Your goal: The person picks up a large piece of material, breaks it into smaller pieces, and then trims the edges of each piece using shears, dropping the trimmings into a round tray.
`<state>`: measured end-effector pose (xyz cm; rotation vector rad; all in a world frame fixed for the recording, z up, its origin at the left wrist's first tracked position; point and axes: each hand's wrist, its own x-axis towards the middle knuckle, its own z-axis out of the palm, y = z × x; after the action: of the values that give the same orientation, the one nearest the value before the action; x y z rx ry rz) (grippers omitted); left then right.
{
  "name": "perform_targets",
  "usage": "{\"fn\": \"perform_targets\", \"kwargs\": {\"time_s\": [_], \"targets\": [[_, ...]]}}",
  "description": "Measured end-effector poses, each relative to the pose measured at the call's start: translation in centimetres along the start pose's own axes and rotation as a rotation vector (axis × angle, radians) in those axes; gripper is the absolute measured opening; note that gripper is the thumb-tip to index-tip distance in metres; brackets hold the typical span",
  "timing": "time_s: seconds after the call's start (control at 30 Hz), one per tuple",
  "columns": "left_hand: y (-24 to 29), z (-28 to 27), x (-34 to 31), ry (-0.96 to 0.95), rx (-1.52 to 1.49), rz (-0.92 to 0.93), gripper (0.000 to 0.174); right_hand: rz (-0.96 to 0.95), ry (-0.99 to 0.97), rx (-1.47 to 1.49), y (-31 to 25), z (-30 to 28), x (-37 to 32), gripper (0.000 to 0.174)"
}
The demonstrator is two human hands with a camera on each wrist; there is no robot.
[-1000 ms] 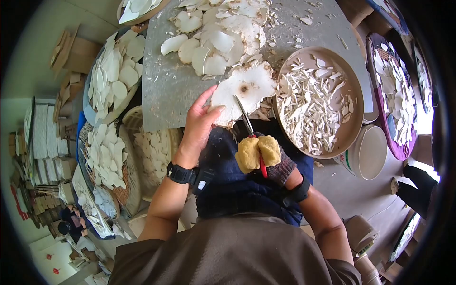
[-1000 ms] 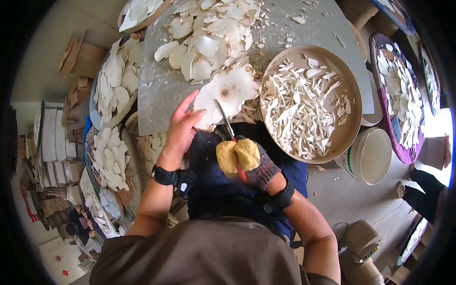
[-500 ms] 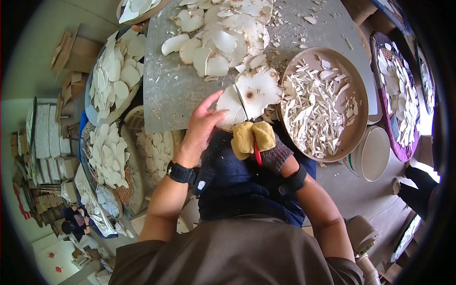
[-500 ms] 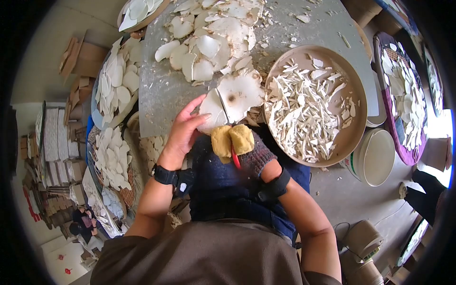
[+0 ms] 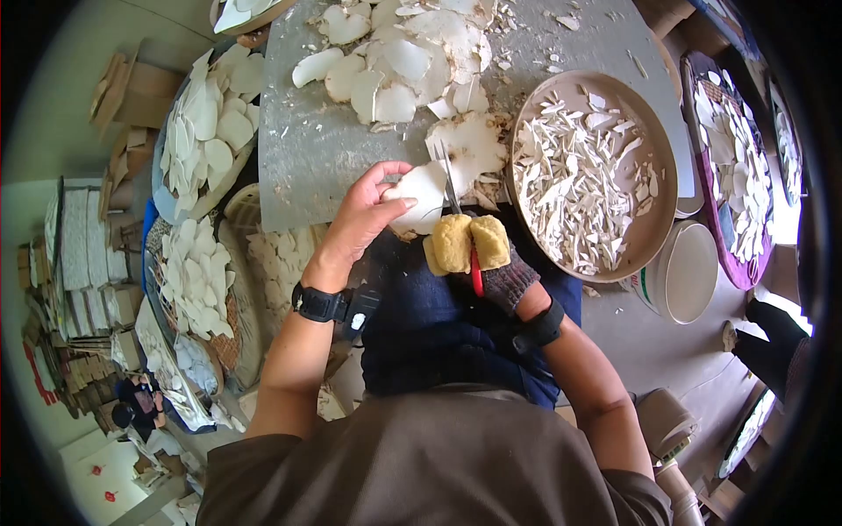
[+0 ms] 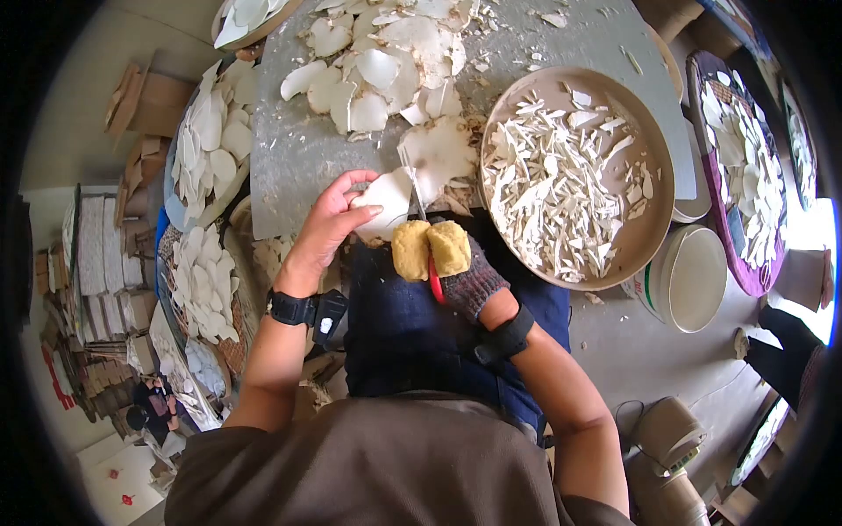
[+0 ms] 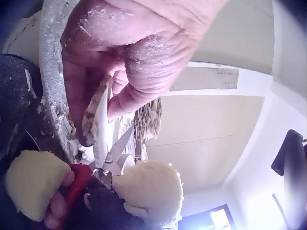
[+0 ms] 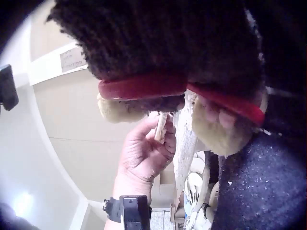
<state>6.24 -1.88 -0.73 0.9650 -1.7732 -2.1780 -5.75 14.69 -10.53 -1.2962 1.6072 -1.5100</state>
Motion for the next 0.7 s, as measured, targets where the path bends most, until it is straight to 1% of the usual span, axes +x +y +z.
{"fn": "perform_targets", "kwargs": {"time_s": [0.03, 0.1, 0.13, 0.2, 0.27, 0.37, 0.47, 0.57, 0.63, 0.7], "targets": [[0.1, 0.1, -0.2, -0.04, 0.034, -0.011, 0.049, 0.076, -0.018, 0.107, 0.1, -0.1, -0.3, 0.014], [-0.1, 0.5, -0.3, 0.049, -0.021, 0.037, 0.05, 0.232, -0.03, 0.319, -0.4, -0.3, -0.5, 0.018], [-0.2, 0.6, -0.3, 0.093, -0.046, 0.063, 0.051, 0.389, -0.075, 0.522, -1.2, -0.9, -0.5, 0.023], [-0.9, 1.6, -0.4, 0.308, -0.107, 0.181, 0.051, 0.488, -0.131, 0.691, -1.9, -1.2, -0.5, 0.026], [-2.3, 2.4, 0.1, 0.495, -0.179, 0.299, 0.051, 0.379, -0.153, 0.616, -2.1, -1.1, -0.6, 0.024], [-4.1, 3.0, 1.0, 0.635, -0.288, 0.406, 0.05, 0.123, -0.219, -0.082, -2.6, -1.4, -0.5, 0.021], [-4.0, 2.9, 1.2, 0.698, -0.224, 0.362, 0.046, -0.116, -0.16, -0.244, -3.1, -1.3, -0.7, 0.022], [-3.4, 2.7, 1.3, 0.706, -0.211, 0.353, 0.045, 0.178, -0.169, 0.043, -3.7, -0.9, -1.1, 0.017], [-3.1, 2.6, 1.2, 0.675, -0.203, 0.337, 0.045, 0.3, -0.106, 0.497, -2.9, 0.2, -1.2, 0.017], [-2.9, 2.7, 0.8, 0.626, -0.181, 0.301, 0.046, 0.335, -0.071, 0.643, -1.7, 1.1, -1.4, 0.017]]}}
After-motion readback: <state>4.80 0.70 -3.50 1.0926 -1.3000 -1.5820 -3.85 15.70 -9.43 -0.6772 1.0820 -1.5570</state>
